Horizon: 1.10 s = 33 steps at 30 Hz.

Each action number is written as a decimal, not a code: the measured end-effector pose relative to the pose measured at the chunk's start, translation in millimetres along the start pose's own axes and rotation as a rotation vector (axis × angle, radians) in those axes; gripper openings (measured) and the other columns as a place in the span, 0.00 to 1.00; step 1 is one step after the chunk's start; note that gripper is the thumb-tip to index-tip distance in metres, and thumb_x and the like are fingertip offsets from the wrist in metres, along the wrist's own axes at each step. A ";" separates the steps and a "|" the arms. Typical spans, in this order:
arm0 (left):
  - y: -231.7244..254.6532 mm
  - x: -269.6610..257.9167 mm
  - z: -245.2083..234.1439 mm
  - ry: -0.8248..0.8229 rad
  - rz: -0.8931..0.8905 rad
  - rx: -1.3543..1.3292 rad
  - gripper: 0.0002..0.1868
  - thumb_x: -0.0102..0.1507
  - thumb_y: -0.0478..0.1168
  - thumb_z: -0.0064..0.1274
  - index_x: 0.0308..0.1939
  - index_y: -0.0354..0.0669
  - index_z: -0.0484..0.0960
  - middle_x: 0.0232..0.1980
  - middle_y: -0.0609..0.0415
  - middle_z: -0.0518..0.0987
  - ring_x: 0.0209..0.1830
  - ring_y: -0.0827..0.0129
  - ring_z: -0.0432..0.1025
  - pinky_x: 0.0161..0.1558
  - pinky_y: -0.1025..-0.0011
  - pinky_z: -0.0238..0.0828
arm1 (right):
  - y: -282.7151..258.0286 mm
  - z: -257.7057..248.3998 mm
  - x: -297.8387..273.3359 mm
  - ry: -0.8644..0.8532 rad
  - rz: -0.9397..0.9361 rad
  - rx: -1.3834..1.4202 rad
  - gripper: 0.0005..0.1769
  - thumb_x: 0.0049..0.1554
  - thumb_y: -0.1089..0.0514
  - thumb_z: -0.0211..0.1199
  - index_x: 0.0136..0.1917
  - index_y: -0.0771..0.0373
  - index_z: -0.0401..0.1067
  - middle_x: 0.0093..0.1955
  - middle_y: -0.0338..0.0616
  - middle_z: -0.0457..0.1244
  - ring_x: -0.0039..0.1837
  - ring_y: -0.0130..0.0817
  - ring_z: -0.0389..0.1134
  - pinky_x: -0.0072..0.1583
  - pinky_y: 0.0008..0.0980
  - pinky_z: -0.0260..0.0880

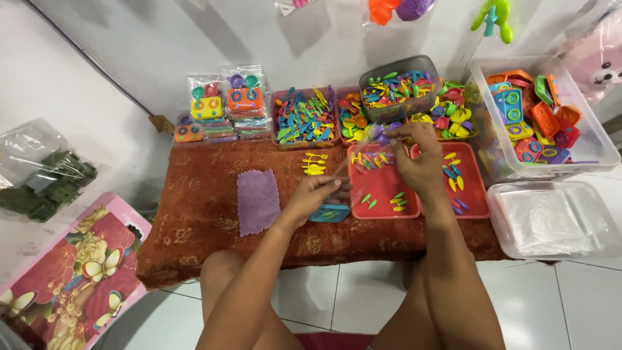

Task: The person is cleaning small plastic toy components with a cloth and sorting them into different colored trays.

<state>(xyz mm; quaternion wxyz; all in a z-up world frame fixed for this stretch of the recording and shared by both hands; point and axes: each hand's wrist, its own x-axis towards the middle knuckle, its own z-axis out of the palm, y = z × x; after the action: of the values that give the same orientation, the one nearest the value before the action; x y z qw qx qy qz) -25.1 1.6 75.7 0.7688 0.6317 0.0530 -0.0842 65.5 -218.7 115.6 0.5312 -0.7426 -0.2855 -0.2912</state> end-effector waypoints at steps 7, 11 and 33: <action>-10.0 5.6 -9.3 -0.067 -0.022 -0.120 0.16 0.67 0.36 0.54 0.55 0.26 0.82 0.49 0.37 0.84 0.44 0.58 0.80 0.44 0.65 0.81 | 10.2 6.3 -7.8 -0.110 0.127 0.076 0.15 0.49 0.61 0.79 0.49 0.61 0.80 0.47 0.46 0.65 0.58 0.41 0.64 0.62 0.37 0.66; -13.8 7.9 -12.1 -0.081 -0.021 -0.156 0.16 0.66 0.35 0.55 0.55 0.27 0.81 0.47 0.41 0.84 0.42 0.62 0.80 0.42 0.66 0.82 | -0.5 9.0 -6.3 -0.120 0.114 0.119 0.11 0.49 0.67 0.77 0.47 0.63 0.80 0.44 0.46 0.68 0.57 0.41 0.67 0.64 0.37 0.66; 4.9 -6.7 2.3 -0.121 0.130 -0.201 0.19 0.69 0.34 0.50 0.65 0.38 0.77 0.55 0.46 0.83 0.55 0.65 0.77 0.58 0.64 0.76 | 5.1 28.4 -13.2 -0.230 0.528 0.654 0.47 0.58 0.63 0.67 0.79 0.67 0.40 0.69 0.65 0.54 0.61 0.52 0.68 0.60 0.42 0.73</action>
<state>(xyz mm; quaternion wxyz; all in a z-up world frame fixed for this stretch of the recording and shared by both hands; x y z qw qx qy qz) -30.7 0.7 82.1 0.8338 0.5474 -0.0264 -0.0666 64.1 -194.5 95.2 0.7595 -0.6104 -0.2204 0.0449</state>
